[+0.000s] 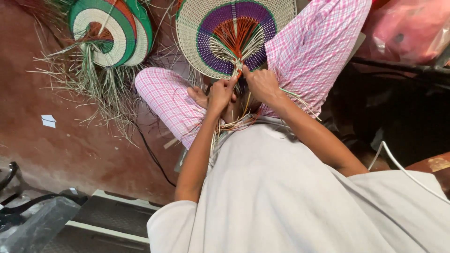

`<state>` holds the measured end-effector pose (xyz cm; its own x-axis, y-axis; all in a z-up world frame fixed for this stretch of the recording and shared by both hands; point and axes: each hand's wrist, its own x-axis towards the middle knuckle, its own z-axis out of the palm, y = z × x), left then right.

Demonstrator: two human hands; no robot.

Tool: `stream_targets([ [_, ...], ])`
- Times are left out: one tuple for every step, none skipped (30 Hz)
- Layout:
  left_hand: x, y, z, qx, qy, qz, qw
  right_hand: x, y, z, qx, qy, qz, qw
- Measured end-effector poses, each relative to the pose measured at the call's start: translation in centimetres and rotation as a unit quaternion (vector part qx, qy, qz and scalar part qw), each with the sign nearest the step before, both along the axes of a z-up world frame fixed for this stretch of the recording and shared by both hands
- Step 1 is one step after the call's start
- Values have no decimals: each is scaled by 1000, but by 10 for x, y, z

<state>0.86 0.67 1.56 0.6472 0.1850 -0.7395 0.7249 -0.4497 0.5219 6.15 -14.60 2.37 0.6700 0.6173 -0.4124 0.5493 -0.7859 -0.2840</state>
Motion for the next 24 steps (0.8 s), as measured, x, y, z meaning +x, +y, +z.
stream_targets([
  [-3,-2,-5,1,-2,2,1000,0,1,0,1,-2,2,1000],
  [-6,-3,-10,18,4,25,1000,0,1,-1,6,2,1,1000],
  [-7,-6,-16,34,9,45,998,2,0,-1,10,5,-3,1000],
  [-5,-7,-6,34,5,42,999,2,1,-4,10,1,-6,1000],
  [-4,-8,4,0,15,95,995,2,3,-6,10,-4,-5,1000],
  [-3,-10,14,-34,24,147,988,2,4,-9,10,-9,-3,1000],
  [-3,-9,4,-33,19,146,988,3,5,-11,11,-14,-4,1000],
  [-4,-8,-6,-108,21,165,980,5,6,-14,14,-3,-4,1000],
  [-3,-6,-15,-181,21,182,966,8,8,-16,17,7,-4,1000],
  [1,-2,-25,-180,15,180,967,11,12,-5,20,1,-5,1000],
  [6,1,-35,-183,4,199,963,13,14,7,39,13,-30,999],
  [11,4,-46,-187,-6,218,958,15,17,18,59,26,-55,996],
  [11,6,-43,-188,-8,215,958,17,16,10,59,23,-58,996],
  [11,9,-40,-193,-15,202,960,19,16,1,54,19,-58,997],
  [7,12,-37,-198,-19,193,961,19,16,-8,49,20,-56,997],
  [6,14,-35,-197,-18,192,961,17,15,-5,50,21,-58,997],
  [3,15,-33,-156,-21,152,976,14,12,-3,52,24,-57,997],
  [1,16,-32,-114,-24,112,987,12,10,0,54,28,-56,997],
  [2,16,-20,-116,-23,112,987,11,11,18,52,29,-56,997],
  [4,17,-7,-54,-2,48,997,11,12,37,50,42,-57,996],
  [7,19,5,8,20,-16,1000,11,14,56,49,57,-59,995],
  [10,19,19,6,21,-16,1000,14,9,38,48,58,-59,995],
  [12,20,32,-96,29,33,994,14,5,20,47,46,-53,996],
  [13,20,46,-197,35,82,976,15,0,2,46,33,-47,997],
])
